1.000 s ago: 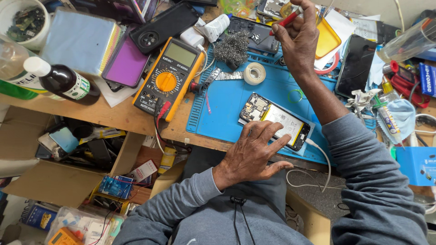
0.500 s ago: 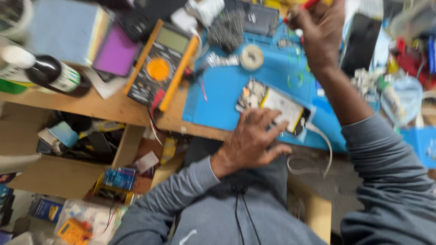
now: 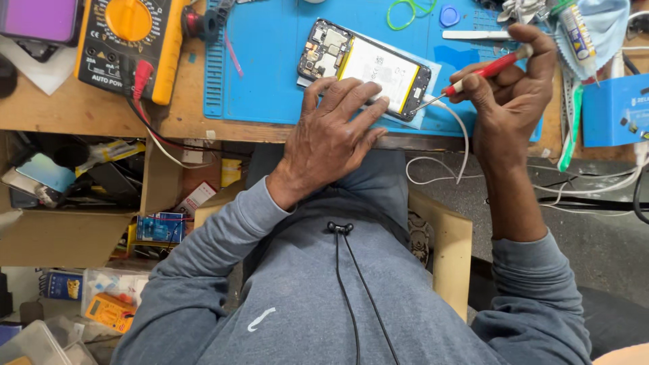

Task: The person works on a disassembled smartphone placed on a blue mat, using a red-handled screwdriver to pry and adjust the battery and internal components. They also handle a roll of white tape and a charging cable while manipulating the phone's internals.

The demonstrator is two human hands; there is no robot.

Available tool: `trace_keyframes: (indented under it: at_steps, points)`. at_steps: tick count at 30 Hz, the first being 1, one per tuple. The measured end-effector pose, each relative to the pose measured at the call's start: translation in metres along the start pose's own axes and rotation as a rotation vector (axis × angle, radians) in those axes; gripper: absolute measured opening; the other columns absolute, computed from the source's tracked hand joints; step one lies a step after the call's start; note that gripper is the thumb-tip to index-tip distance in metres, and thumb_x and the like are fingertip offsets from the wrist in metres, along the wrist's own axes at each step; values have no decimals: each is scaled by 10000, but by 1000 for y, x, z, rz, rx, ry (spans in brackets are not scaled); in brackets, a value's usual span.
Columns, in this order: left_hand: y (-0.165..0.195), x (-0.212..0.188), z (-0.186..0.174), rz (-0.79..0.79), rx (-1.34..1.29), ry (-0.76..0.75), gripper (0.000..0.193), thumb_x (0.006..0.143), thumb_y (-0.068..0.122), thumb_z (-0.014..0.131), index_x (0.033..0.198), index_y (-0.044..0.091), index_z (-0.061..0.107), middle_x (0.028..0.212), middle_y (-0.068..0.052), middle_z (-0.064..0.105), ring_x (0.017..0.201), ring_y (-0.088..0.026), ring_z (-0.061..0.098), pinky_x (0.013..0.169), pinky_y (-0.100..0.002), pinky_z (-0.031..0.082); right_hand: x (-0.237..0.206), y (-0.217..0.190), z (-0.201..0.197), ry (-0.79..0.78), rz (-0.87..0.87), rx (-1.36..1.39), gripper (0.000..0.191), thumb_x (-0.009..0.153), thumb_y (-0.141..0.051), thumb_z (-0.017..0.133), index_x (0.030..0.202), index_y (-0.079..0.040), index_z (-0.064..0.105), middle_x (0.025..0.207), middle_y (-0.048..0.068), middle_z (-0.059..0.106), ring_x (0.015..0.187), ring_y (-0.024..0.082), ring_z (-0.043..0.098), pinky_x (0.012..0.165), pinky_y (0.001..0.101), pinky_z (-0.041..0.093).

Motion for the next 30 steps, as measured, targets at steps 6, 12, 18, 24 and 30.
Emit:
trace_keyframes:
  at_steps: [6,12,18,24,30]
  points:
    - [1,-4,1,37,0,6,456,1028,361,731,1380,86,641,1420,-63,593,1365,-236,499,1187,-450,321,-1,11,-4,-25,-28,13,571,1129,-115,799,1485,-40,359,1016,190,756,927,219,783,847,309,676]
    - [0,-5,5,42,15,-9,486,1017,386,740,1385,86,635,1436,-66,589,1379,-242,491,1194,-446,315,-3,11,-5,-30,-53,-17,557,1149,-92,791,1500,-47,360,1029,205,758,951,232,786,866,314,679]
    - [1,-4,5,42,32,-8,517,1022,441,732,1402,106,629,1440,-65,581,1384,-245,480,1208,-443,306,2,12,-5,-66,-86,-52,547,1130,-102,775,1480,-61,358,1034,199,763,965,230,794,876,316,690]
    - [3,-1,3,24,7,-60,556,1007,484,717,1422,126,621,1441,-87,560,1391,-270,462,1202,-476,286,1,12,-6,-67,-94,-55,549,1139,-91,780,1485,-61,355,1044,202,764,976,230,795,901,315,689]
    - [8,5,6,43,-45,-92,607,972,499,730,1450,149,597,1448,-117,527,1401,-294,433,1203,-491,274,-1,14,-8,-48,-92,-47,550,1135,-89,787,1481,-58,360,1037,204,765,957,227,793,898,310,683]
Point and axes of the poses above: each hand's wrist, its own x-axis towards the middle knuckle, its own z-axis out of the palm, y = z × x, the point moved 2 cm from there along x, towards the middle knuckle
